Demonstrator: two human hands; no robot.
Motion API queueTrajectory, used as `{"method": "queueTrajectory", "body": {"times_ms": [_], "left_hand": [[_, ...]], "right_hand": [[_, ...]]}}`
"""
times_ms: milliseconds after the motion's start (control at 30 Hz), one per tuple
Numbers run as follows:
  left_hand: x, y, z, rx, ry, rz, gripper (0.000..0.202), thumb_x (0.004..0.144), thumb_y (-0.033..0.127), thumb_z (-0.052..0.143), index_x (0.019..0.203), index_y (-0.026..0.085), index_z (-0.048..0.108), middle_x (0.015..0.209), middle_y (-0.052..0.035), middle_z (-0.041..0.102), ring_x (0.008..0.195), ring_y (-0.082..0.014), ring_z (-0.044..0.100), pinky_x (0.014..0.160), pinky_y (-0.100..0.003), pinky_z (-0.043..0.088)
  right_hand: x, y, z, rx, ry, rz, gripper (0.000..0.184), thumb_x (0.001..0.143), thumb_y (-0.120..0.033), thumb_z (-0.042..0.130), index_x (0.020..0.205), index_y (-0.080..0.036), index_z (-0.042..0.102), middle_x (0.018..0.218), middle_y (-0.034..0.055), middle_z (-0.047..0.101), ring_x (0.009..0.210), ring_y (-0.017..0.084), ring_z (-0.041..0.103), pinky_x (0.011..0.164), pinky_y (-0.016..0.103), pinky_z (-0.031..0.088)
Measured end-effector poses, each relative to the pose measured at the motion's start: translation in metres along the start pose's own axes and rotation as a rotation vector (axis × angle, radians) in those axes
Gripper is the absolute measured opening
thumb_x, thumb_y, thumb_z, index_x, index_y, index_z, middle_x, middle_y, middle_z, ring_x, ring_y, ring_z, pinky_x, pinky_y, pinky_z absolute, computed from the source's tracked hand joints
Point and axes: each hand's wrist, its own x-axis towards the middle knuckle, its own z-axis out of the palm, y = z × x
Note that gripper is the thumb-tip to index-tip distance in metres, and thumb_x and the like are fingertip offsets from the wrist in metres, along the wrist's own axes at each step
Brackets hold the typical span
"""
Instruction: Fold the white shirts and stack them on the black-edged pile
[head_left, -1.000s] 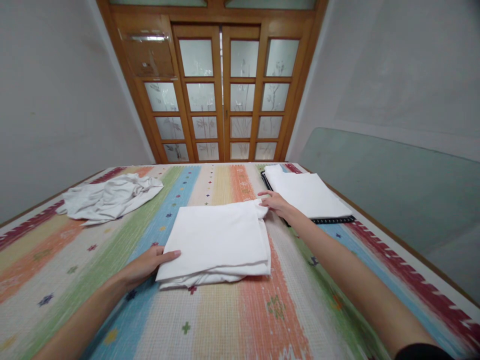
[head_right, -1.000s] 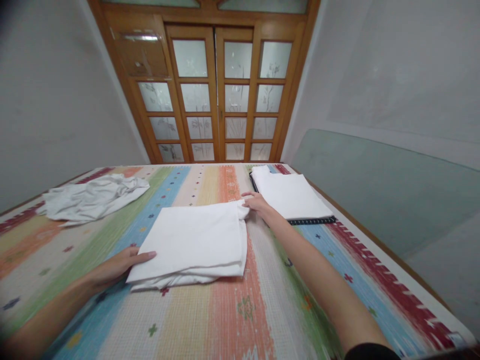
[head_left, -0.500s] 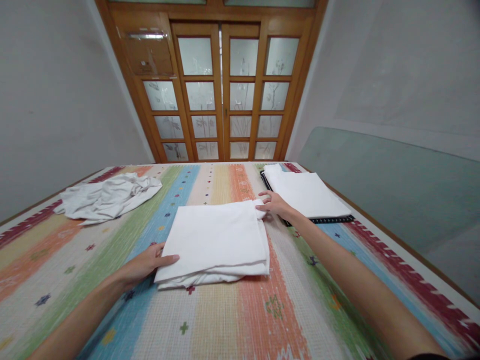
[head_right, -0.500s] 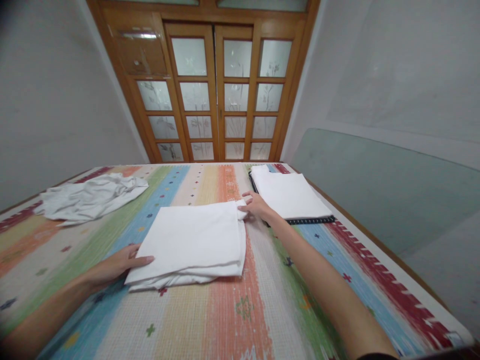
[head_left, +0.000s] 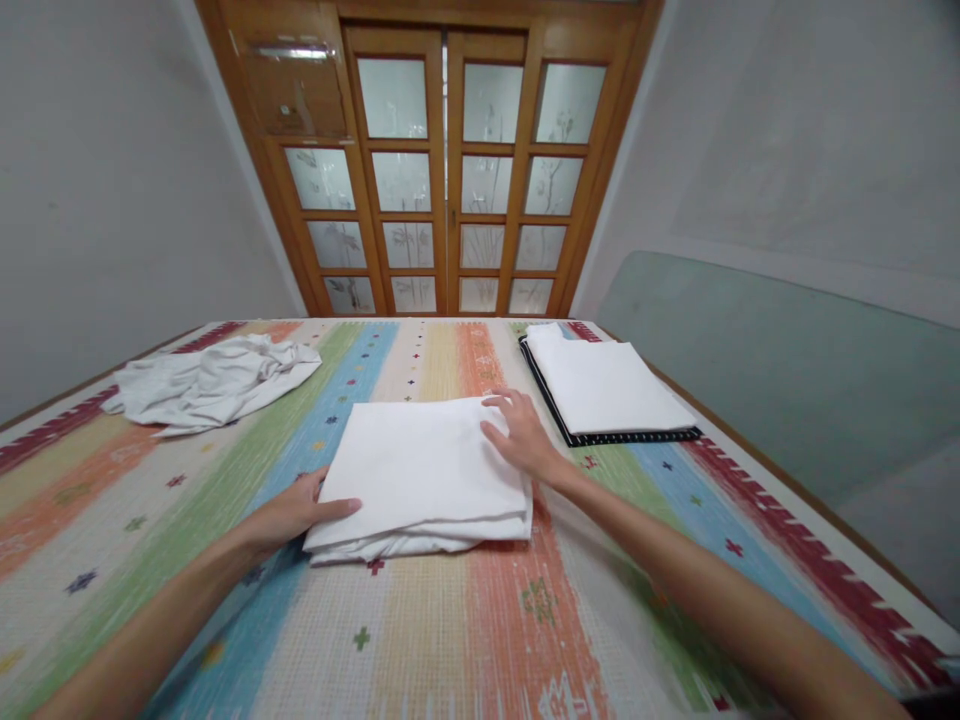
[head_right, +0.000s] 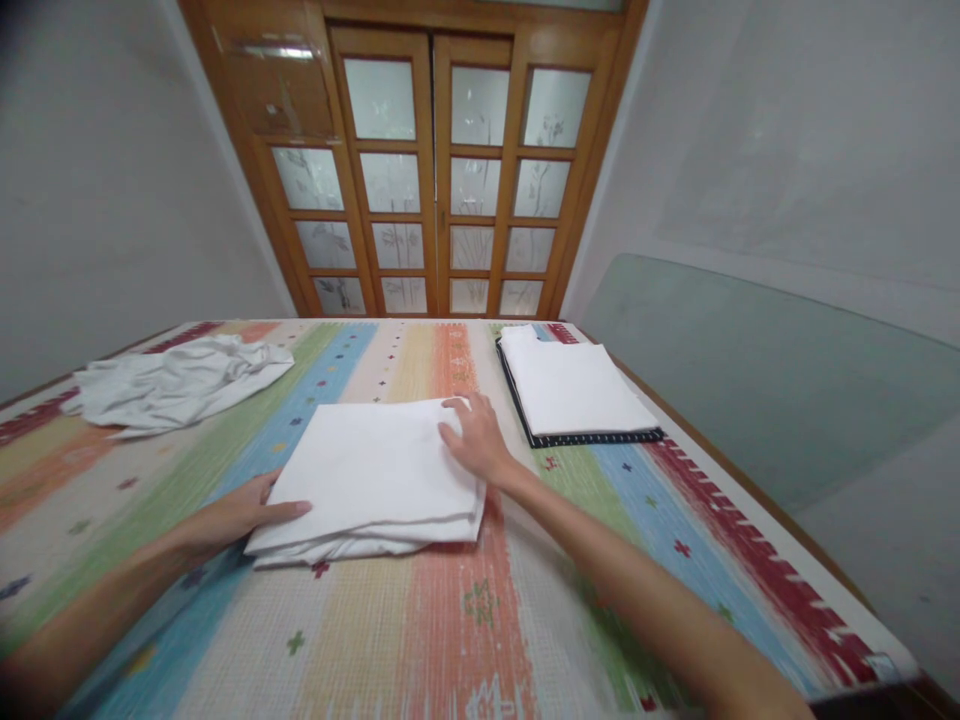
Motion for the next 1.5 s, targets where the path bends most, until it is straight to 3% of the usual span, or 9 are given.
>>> {"method": "queueTrajectory", "body": {"times_ms": [167,267,333,500,733,967,1133,1333,1500], "left_hand": [[0.003,-0.001,0.001,0.019,-0.025,0.027,0.08,0.052,0.051,0.082,0.122,0.018,0.061,0.118,-0.0112,0.07,0.111,-0.0336,0.064,0.092,-0.043,0.053],[0.005,-0.003,-0.001,0.019,-0.048,0.013,0.077,0.05,0.047,0.083,0.118,0.017,0.064,0.112,-0.0112,0.073,0.106,-0.0334,0.066,0.091,-0.043,0.053],[0.005,-0.003,-0.002,0.03,-0.051,-0.005,0.073,0.049,0.044,0.083,0.114,0.016,0.066,0.109,-0.0107,0.074,0.103,-0.0332,0.066,0.091,-0.043,0.053],[0.005,0.003,0.0,0.045,-0.056,-0.054,0.064,0.047,0.041,0.081,0.105,0.016,0.069,0.101,-0.0099,0.075,0.1,-0.0341,0.067,0.09,-0.044,0.053],[0.004,0.004,0.0,0.025,-0.069,-0.087,0.055,0.045,0.037,0.08,0.094,0.015,0.071,0.097,-0.0107,0.076,0.094,-0.0326,0.068,0.084,-0.039,0.054],[0.0,0.008,0.001,0.017,-0.093,-0.084,0.048,0.046,0.036,0.08,0.089,0.017,0.073,0.091,-0.008,0.077,0.095,-0.0329,0.068,0.081,-0.038,0.055],[-0.003,0.006,0.002,0.022,-0.061,-0.046,0.058,0.045,0.039,0.084,0.097,0.017,0.071,0.095,-0.0082,0.076,0.095,-0.0317,0.068,0.079,-0.035,0.055],[0.0,0.002,0.005,-0.053,0.075,-0.075,0.074,0.054,0.055,0.081,0.113,0.015,0.062,0.108,-0.0137,0.073,0.089,-0.0284,0.07,0.069,-0.033,0.056],[0.008,0.006,0.004,-0.014,0.263,-0.101,0.066,0.06,0.057,0.077,0.109,0.017,0.057,0.089,-0.0083,0.075,0.076,-0.0252,0.071,0.061,-0.031,0.054]], "right_hand": [[-0.02,-0.066,-0.001,0.035,-0.288,-0.378,0.049,0.094,-0.044,0.052,0.136,-0.018,0.051,0.15,0.0145,0.042,0.144,0.028,0.027,0.114,0.051,0.029],[-0.04,-0.085,0.009,0.0,-0.504,-0.532,0.067,0.093,-0.056,0.05,0.144,-0.012,0.043,0.153,0.017,0.037,0.147,0.029,0.021,0.116,0.048,0.026],[-0.054,-0.089,0.018,-0.016,-0.567,-0.571,0.067,0.096,-0.055,0.044,0.146,-0.01,0.039,0.153,0.0173,0.037,0.146,0.028,0.022,0.117,0.047,0.025],[-0.068,-0.088,0.027,-0.042,-0.523,-0.584,0.053,0.102,-0.042,0.035,0.143,-0.009,0.041,0.15,0.0151,0.043,0.144,0.026,0.029,0.117,0.044,0.028],[-0.05,-0.095,0.015,-0.085,-0.591,-0.565,0.024,0.096,-0.019,0.047,0.117,-0.011,0.057,0.127,0.0162,0.062,0.12,0.022,0.056,0.101,0.038,0.046],[-0.06,-0.102,0.016,-0.208,-0.595,-0.587,0.021,0.094,-0.006,0.044,0.111,-0.01,0.055,0.113,0.0184,0.065,0.106,0.022,0.062,0.084,0.037,0.054],[-0.071,-0.104,0.017,-0.222,-0.545,-0.62,0.03,0.094,-0.007,0.044,0.122,-0.007,0.053,0.127,0.0211,0.06,0.121,0.024,0.056,0.098,0.039,0.048],[-0.07,-0.082,0.007,-0.058,-0.586,-0.626,0.05,0.094,-0.016,0.043,0.144,-0.009,0.04,0.15,0.016,0.043,0.143,0.023,0.032,0.115,0.041,0.033],[-0.069,-0.064,0.004,0.001,-0.616,-0.644,0.051,0.095,-0.013,0.04,0.147,-0.011,0.037,0.149,0.0117,0.045,0.145,0.021,0.028,0.115,0.042,0.032]]}}
